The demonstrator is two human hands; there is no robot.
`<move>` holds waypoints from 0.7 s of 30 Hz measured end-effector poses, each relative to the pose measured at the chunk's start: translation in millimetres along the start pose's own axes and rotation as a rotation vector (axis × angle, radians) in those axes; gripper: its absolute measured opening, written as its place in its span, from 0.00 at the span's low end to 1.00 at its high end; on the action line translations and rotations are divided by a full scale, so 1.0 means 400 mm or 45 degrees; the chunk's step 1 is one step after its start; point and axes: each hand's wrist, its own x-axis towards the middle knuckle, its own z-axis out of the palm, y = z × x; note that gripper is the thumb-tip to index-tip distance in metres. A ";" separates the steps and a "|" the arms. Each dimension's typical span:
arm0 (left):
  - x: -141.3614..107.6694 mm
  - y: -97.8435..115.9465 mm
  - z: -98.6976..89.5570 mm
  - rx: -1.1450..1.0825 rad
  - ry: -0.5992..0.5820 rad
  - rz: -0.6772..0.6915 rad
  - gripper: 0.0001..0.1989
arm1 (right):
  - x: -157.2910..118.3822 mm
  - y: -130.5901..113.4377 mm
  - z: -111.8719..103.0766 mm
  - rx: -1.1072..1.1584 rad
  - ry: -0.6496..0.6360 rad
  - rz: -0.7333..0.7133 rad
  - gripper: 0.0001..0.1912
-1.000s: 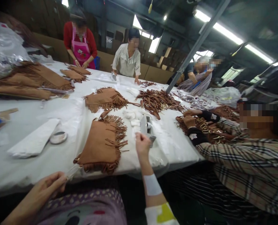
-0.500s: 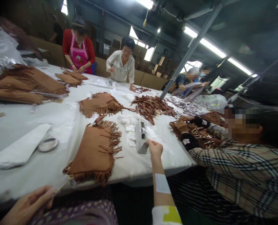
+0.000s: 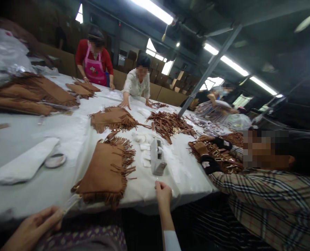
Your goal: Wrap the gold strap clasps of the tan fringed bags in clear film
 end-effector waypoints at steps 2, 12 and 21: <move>0.011 -0.002 0.006 0.038 -0.005 0.125 0.24 | -0.085 -0.009 0.058 0.049 -0.264 -0.007 0.18; 0.017 -0.016 0.004 0.352 0.049 0.393 0.15 | -0.413 -0.186 0.291 0.315 -1.349 -0.137 0.18; -0.005 -0.022 0.000 0.609 0.025 0.497 0.13 | -0.410 -0.198 0.361 0.235 -1.331 -0.181 0.18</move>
